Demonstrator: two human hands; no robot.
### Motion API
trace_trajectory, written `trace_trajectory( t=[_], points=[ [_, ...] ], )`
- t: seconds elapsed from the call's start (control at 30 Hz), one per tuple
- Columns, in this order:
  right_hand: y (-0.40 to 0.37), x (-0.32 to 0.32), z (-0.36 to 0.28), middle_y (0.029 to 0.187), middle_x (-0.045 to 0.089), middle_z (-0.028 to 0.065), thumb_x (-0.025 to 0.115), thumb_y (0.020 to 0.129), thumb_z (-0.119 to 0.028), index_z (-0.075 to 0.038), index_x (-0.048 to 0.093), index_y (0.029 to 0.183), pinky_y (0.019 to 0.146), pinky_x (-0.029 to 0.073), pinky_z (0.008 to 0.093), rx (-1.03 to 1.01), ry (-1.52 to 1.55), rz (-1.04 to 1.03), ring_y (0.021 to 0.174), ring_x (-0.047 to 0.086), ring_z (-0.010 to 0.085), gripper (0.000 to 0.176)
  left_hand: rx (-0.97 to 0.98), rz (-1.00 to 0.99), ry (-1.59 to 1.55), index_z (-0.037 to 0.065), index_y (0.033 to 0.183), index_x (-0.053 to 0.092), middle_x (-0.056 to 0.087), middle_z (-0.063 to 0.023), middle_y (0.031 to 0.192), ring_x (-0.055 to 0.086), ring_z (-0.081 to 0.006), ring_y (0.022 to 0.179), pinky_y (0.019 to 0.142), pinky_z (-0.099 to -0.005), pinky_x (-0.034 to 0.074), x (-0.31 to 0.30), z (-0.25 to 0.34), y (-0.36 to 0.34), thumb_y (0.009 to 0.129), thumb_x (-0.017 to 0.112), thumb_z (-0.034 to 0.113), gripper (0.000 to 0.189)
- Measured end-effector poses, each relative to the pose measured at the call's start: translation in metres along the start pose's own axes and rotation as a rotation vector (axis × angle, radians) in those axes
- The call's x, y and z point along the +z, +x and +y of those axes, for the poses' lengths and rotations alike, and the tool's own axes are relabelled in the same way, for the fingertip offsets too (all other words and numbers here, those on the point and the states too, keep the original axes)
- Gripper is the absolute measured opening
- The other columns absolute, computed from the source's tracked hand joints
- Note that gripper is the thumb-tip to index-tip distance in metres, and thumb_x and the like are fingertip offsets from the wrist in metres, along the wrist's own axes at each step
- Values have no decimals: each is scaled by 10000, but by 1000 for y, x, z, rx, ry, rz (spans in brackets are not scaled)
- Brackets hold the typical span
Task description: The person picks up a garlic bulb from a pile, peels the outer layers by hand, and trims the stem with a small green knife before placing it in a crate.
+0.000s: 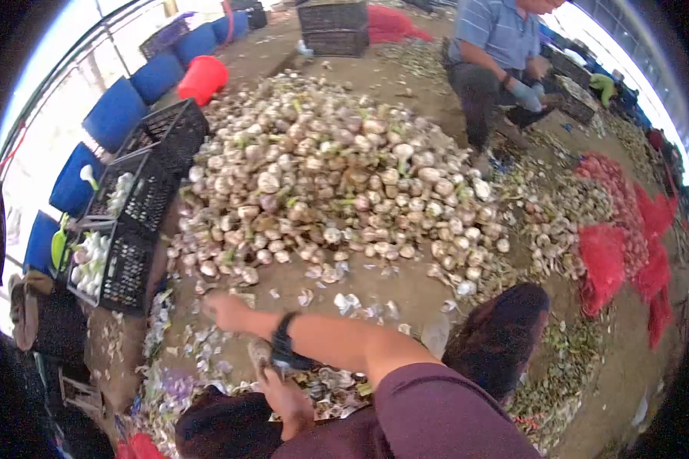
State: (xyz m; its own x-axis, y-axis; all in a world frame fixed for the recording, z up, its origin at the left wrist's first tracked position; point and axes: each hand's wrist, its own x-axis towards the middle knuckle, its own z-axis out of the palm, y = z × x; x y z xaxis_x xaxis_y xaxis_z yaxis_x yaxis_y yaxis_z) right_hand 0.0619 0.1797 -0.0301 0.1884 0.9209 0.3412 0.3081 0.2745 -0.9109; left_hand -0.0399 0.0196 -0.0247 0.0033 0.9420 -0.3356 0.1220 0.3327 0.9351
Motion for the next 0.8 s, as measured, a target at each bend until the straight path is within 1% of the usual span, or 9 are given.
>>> trace_trajectory(
  t=[0.07,0.13,0.17,0.33,0.4,0.43,0.5,0.63,0.8],
  points=[
    [-101,-4,75,717,569,198,556,720,-153,-47,593,755,642,426,453,89,-214,-99,715,560,362,117,68,-34,168,29,1267,380,452,-114,1190,472,-214,1021,862,-312,376,0,-15,1,923,371,169,372],
    [-192,-31,166,784,603,178,555,754,-241,-45,628,809,663,453,438,408,-432,-642,741,574,355,217,-76,-76,-15,12,1250,380,445,-118,1205,439,-214,1070,920,-317,333,16,8,-9,904,381,118,362],
    [-245,-47,209,721,610,185,536,645,-101,-31,647,759,588,457,444,316,-408,-442,650,581,362,174,-199,-96,-194,0,1246,374,440,-122,1217,417,-214,1102,955,-320,307,24,20,-14,890,389,86,366],
    [-241,-205,194,876,628,197,526,735,-148,-20,585,997,750,440,455,1149,-463,3,898,575,371,297,-296,-117,-146,23,1243,382,451,-96,1188,454,-187,1050,896,-296,356,51,-1,-5,886,422,64,362],
    [-244,-235,248,888,616,227,528,770,-134,9,421,1219,704,445,457,833,-1001,176,867,568,396,483,-326,-147,-157,28,1241,385,460,-89,1168,475,-175,1005,855,-294,387,62,-4,-3,879,431,52,365],
    [-204,-263,206,886,611,237,527,778,-120,14,345,1292,682,453,450,1166,-595,675,845,570,397,561,-335,-141,-163,28,1233,386,473,-83,1141,492,-164,946,805,-297,419,69,-1,-4,876,432,47,360],
    [-182,-290,207,895,603,247,535,775,-95,2,232,1355,694,461,446,1133,-474,751,865,567,385,662,-339,-197,-101,30,1232,385,477,-84,1132,492,-164,943,796,-294,425,76,-3,-1,877,429,44,358],
    [-195,-302,266,922,601,250,546,774,-117,29,435,1221,701,461,450,1167,-597,530,856,574,382,483,-369,-251,-88,39,1205,395,483,-83,1107,502,-176,945,795,-297,423,82,-10,-3,880,436,55,328],
    [-194,-271,161,864,630,190,562,751,-95,-15,582,973,671,471,391,921,-528,518,784,605,312,237,-394,-390,3,-2,1291,317,436,-143,1242,441,-217,1121,913,-315,378,81,-15,0,862,439,22,446]
  ],
)
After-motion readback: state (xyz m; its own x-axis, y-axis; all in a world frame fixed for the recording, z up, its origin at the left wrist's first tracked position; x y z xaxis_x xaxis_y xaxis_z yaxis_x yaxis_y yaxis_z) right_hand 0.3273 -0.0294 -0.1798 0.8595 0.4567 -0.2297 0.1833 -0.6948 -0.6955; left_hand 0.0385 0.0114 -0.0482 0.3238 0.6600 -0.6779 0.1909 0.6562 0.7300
